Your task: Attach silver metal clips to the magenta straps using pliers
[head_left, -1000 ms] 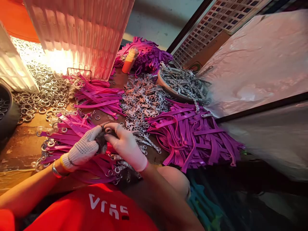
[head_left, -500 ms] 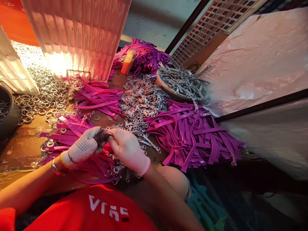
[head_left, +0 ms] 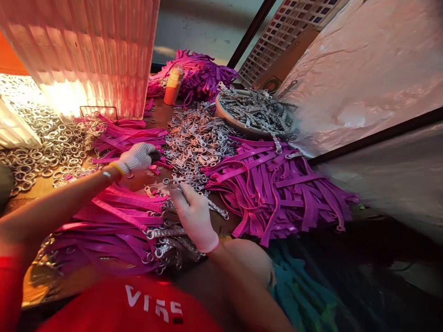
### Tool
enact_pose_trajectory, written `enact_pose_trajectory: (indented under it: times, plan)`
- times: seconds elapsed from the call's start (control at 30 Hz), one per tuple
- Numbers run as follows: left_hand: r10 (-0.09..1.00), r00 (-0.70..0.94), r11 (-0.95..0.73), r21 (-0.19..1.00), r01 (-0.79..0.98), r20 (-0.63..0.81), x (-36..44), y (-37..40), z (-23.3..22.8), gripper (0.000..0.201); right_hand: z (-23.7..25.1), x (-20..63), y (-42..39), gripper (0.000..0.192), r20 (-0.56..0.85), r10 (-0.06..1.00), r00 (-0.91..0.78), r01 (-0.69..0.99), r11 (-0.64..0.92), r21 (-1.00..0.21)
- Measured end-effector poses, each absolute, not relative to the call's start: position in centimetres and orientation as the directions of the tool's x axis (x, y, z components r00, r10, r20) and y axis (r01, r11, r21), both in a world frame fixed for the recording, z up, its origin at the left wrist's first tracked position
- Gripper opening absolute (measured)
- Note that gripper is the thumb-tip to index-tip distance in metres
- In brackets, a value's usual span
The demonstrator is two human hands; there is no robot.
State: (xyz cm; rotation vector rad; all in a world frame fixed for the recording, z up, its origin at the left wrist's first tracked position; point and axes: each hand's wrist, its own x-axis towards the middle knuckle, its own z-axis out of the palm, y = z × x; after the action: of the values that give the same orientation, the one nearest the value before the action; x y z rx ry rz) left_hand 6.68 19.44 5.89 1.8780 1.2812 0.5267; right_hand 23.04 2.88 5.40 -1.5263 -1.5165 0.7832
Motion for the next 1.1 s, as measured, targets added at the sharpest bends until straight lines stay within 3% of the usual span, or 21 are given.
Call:
enact_pose_trajectory:
  times: [0.1, 0.33, 0.53, 0.6, 0.67, 0.77, 0.87, 0.97, 1.1]
  plan:
    - [0.942, 0.331, -0.215, 0.674, 0.707, -0.047, 8.8, 24.5, 4.6, 0.009, 5.2, 23.7, 2.9, 0.032, 0.142, 0.982, 0.124, 0.393, 0.082, -0.916]
    - [0.959, 0.268, -0.136, 0.678, 0.722, -0.093, 10.7, 26.2, 2.3, 0.007, 5.1, 23.7, 2.2, 0.032, 0.206, 0.978, 0.029, 0.465, 0.169, -0.869]
    - [0.864, 0.441, -0.025, 0.853, 0.521, -0.244, 6.6, 19.8, 4.9, 0.02, 4.9, 23.8, 2.7, 0.036, 0.216, 0.975, -0.052, 0.643, 0.198, -0.739]
    - [0.789, 0.529, 0.161, 0.936, 0.313, -0.313, 4.9, 16.2, 6.1, 0.016, 4.9, 23.5, 3.2, 0.034, 0.267, 0.958, -0.102, 0.667, 0.265, -0.697]
    - [0.802, 0.507, 0.238, 0.948, 0.213, -0.315, 3.5, 12.8, 7.1, 0.017, 5.2, 22.9, 3.4, 0.033, 0.295, 0.942, -0.16, 0.691, 0.32, -0.648]
    - [0.814, 0.489, 0.248, 0.948, 0.198, -0.315, 2.2, 8.9, 7.9, 0.018, 6.2, 21.6, 3.4, 0.032, 0.259, 0.933, -0.249, 0.773, 0.353, -0.528]
    - [0.79, 0.538, 0.199, 0.953, 0.229, -0.294, 1.7, 6.9, 7.9, 0.023, 7.2, 20.3, 2.7, 0.03, 0.176, 0.927, -0.331, 0.869, 0.372, -0.325]
    - [0.794, 0.579, -0.014, 0.947, 0.321, -0.185, 1.6, 6.2, 7.2, 0.024, 7.4, 19.6, 1.9, 0.03, 0.142, 0.918, -0.369, 0.905, 0.39, -0.171]
    - [0.764, 0.646, -0.248, 0.915, 0.317, -0.016, 1.3, 5.9, 5.7, 0.011, 6.5, 19.1, 1.2, 0.031, 0.194, 0.924, -0.33, 0.913, 0.365, -0.185]
